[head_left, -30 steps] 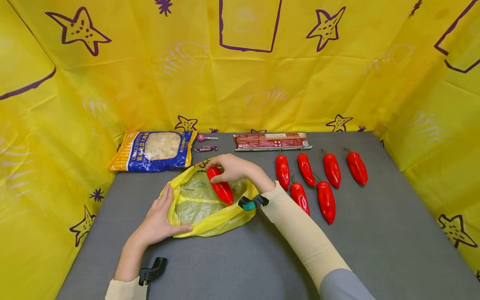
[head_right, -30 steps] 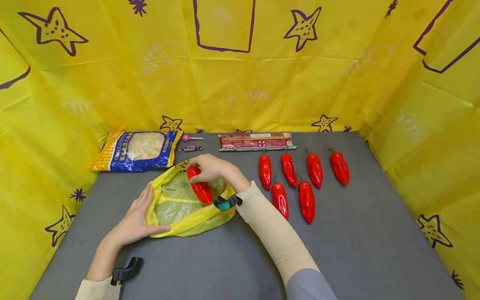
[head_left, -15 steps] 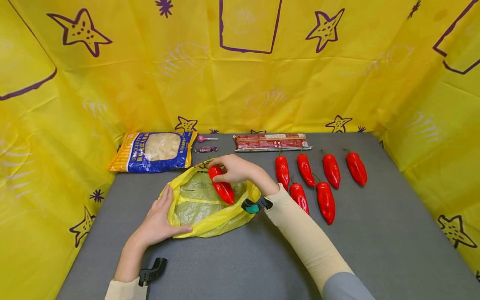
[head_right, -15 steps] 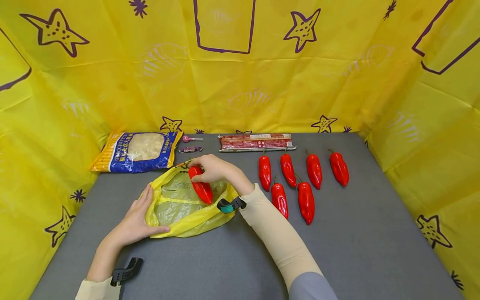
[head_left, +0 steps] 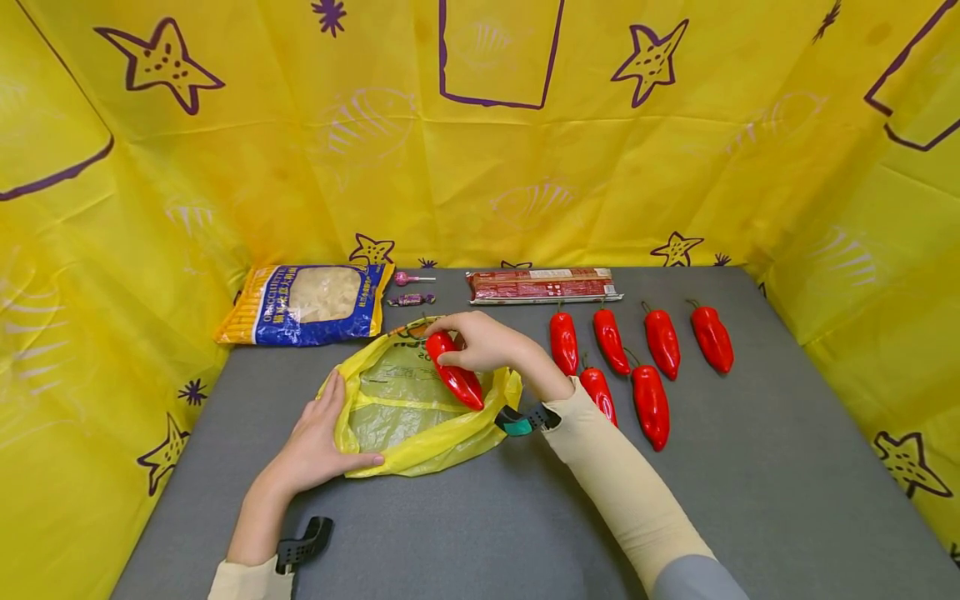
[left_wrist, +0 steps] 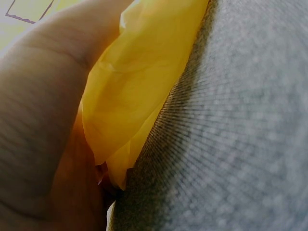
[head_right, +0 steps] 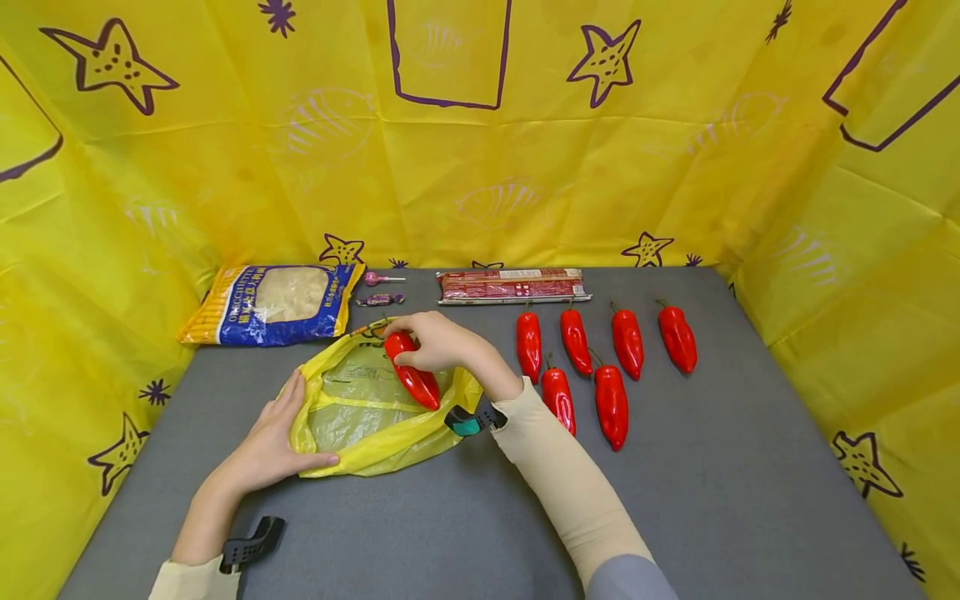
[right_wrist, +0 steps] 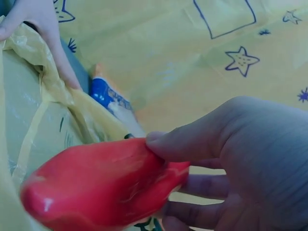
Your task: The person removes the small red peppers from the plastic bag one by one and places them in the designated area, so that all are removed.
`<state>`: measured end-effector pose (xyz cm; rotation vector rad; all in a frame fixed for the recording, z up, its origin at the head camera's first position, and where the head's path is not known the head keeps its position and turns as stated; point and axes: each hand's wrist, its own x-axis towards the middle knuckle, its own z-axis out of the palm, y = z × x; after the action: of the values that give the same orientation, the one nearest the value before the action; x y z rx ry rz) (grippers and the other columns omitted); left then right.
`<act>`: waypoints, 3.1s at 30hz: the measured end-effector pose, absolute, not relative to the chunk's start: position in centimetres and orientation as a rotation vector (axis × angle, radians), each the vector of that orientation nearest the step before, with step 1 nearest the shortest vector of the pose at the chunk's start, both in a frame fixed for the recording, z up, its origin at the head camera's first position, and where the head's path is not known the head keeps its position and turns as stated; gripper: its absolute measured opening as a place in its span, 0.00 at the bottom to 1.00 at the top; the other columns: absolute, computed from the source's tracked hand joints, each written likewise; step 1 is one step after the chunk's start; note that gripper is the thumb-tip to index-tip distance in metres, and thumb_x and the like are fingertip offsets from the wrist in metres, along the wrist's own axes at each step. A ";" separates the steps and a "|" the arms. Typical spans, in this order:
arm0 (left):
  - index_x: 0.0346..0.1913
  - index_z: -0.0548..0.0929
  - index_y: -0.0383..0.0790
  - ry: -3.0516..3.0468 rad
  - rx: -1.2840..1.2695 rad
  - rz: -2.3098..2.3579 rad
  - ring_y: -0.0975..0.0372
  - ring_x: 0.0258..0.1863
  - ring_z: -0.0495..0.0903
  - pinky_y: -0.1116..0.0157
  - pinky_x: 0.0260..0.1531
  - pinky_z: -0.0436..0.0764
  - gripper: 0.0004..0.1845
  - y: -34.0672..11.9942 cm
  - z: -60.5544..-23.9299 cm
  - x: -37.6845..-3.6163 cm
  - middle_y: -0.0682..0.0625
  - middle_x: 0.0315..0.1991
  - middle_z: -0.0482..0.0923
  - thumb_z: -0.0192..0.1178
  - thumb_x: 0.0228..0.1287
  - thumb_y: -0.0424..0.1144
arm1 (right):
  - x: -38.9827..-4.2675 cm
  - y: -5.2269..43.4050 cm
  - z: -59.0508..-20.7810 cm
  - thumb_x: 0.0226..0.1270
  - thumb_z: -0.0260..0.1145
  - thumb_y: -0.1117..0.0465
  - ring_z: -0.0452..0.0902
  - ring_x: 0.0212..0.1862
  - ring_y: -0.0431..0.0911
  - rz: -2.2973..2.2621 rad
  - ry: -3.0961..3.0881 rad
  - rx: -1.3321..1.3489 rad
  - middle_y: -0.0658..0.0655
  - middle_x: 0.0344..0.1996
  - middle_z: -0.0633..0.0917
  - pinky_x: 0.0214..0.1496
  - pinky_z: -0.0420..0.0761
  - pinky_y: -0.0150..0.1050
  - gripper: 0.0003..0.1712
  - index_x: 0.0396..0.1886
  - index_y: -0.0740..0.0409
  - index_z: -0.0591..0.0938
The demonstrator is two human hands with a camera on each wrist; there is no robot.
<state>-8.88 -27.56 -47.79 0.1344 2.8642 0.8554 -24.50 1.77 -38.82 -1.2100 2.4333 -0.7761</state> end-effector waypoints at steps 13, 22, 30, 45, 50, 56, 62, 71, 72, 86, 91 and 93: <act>0.86 0.33 0.35 2.862 0.124 0.856 0.27 0.79 0.43 0.24 0.71 0.53 0.81 -27.7 -47.9 -8.8 0.35 0.87 0.29 0.77 0.47 0.73 | -23.8 4.0 -39.2 0.74 0.71 0.62 0.87 0.50 0.54 -1.002 2.521 -1.179 0.61 0.64 0.83 0.52 0.88 0.45 0.30 0.73 0.61 0.78; 0.85 0.35 0.32 2.876 0.156 0.880 0.25 0.79 0.43 0.25 0.72 0.52 0.81 -27.4 -47.7 -8.8 0.33 0.86 0.31 0.79 0.48 0.70 | -23.3 6.1 -39.5 0.73 0.71 0.63 0.87 0.51 0.55 -1.164 2.538 -1.072 0.59 0.65 0.83 0.53 0.88 0.46 0.29 0.72 0.58 0.80; 0.85 0.35 0.32 2.878 0.156 0.874 0.28 0.79 0.46 0.26 0.72 0.55 0.81 -27.4 -47.6 -8.9 0.34 0.87 0.31 0.79 0.47 0.70 | -22.7 8.9 -39.4 0.72 0.73 0.63 0.86 0.49 0.55 -1.277 2.562 -0.979 0.60 0.60 0.85 0.49 0.89 0.48 0.28 0.70 0.57 0.80; 0.86 0.34 0.34 2.872 0.148 0.876 0.28 0.79 0.45 0.25 0.71 0.55 0.81 -27.5 -47.8 -8.8 0.33 0.86 0.31 0.78 0.47 0.71 | -21.5 14.4 -40.2 0.71 0.74 0.58 0.81 0.43 0.51 -1.350 2.657 -0.758 0.60 0.52 0.87 0.46 0.82 0.45 0.31 0.72 0.56 0.80; 0.85 0.34 0.33 2.870 0.144 0.872 0.29 0.79 0.46 0.25 0.71 0.55 0.81 -27.4 -47.7 -8.7 0.34 0.87 0.31 0.79 0.47 0.71 | -21.2 16.5 -40.5 0.72 0.74 0.61 0.83 0.45 0.52 -1.364 2.685 -0.751 0.61 0.54 0.87 0.50 0.83 0.49 0.31 0.73 0.58 0.79; 0.86 0.34 0.34 2.874 0.146 0.878 0.29 0.80 0.46 0.26 0.72 0.55 0.81 -27.3 -47.6 -8.7 0.34 0.87 0.31 0.79 0.46 0.71 | -21.0 19.0 -40.9 0.71 0.74 0.61 0.85 0.48 0.55 -1.355 2.759 -0.674 0.62 0.57 0.86 0.52 0.84 0.51 0.31 0.72 0.56 0.79; 0.86 0.33 0.35 2.864 0.133 0.882 0.29 0.80 0.45 0.25 0.72 0.54 0.82 -27.4 -47.7 -8.7 0.35 0.87 0.30 0.78 0.47 0.72 | -20.4 22.4 -41.3 0.72 0.73 0.63 0.84 0.53 0.57 -1.365 2.802 -0.607 0.62 0.66 0.82 0.53 0.83 0.39 0.31 0.73 0.59 0.78; 0.86 0.33 0.35 2.873 0.138 0.869 0.30 0.80 0.46 0.25 0.72 0.54 0.82 -27.6 -47.9 -8.9 0.35 0.87 0.30 0.77 0.46 0.73 | -19.0 28.1 -41.6 0.75 0.70 0.60 0.81 0.46 0.49 -1.327 2.896 -0.445 0.63 0.62 0.83 0.43 0.81 0.30 0.28 0.72 0.58 0.80; 0.86 0.33 0.35 2.873 0.141 0.867 0.30 0.80 0.46 0.25 0.72 0.54 0.82 -27.6 -48.0 -8.9 0.35 0.87 0.30 0.77 0.46 0.73 | -18.9 28.6 -41.6 0.75 0.70 0.60 0.81 0.47 0.50 -1.317 2.906 -0.423 0.64 0.61 0.83 0.43 0.81 0.29 0.27 0.71 0.58 0.80; 0.86 0.32 0.36 2.859 0.135 0.863 0.28 0.80 0.44 0.25 0.72 0.53 0.82 -27.7 -48.0 -9.0 0.36 0.87 0.28 0.77 0.47 0.73 | -17.9 35.2 -44.0 0.74 0.71 0.64 0.82 0.43 0.28 -1.327 2.876 -0.395 0.44 0.49 0.86 0.46 0.79 0.21 0.27 0.70 0.64 0.79; 0.85 0.32 0.35 2.857 0.154 0.862 0.26 0.79 0.44 0.25 0.71 0.54 0.81 -27.7 -48.0 -9.1 0.36 0.87 0.28 0.78 0.48 0.72 | -17.6 36.7 -44.8 0.75 0.70 0.64 0.78 0.46 0.28 -1.342 2.872 -0.345 0.31 0.51 0.80 0.46 0.78 0.19 0.27 0.69 0.65 0.77; 0.85 0.32 0.35 2.862 0.166 0.860 0.26 0.79 0.45 0.25 0.71 0.54 0.81 -27.7 -48.0 -9.2 0.36 0.87 0.28 0.78 0.49 0.71 | -17.5 37.0 -44.9 0.74 0.70 0.64 0.77 0.45 0.28 -1.354 2.868 -0.324 0.30 0.50 0.79 0.45 0.78 0.20 0.26 0.68 0.65 0.77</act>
<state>-9.18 -27.74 -48.00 0.1660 2.8618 0.8603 -17.48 36.96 -44.95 -0.3237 2.8681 -1.3538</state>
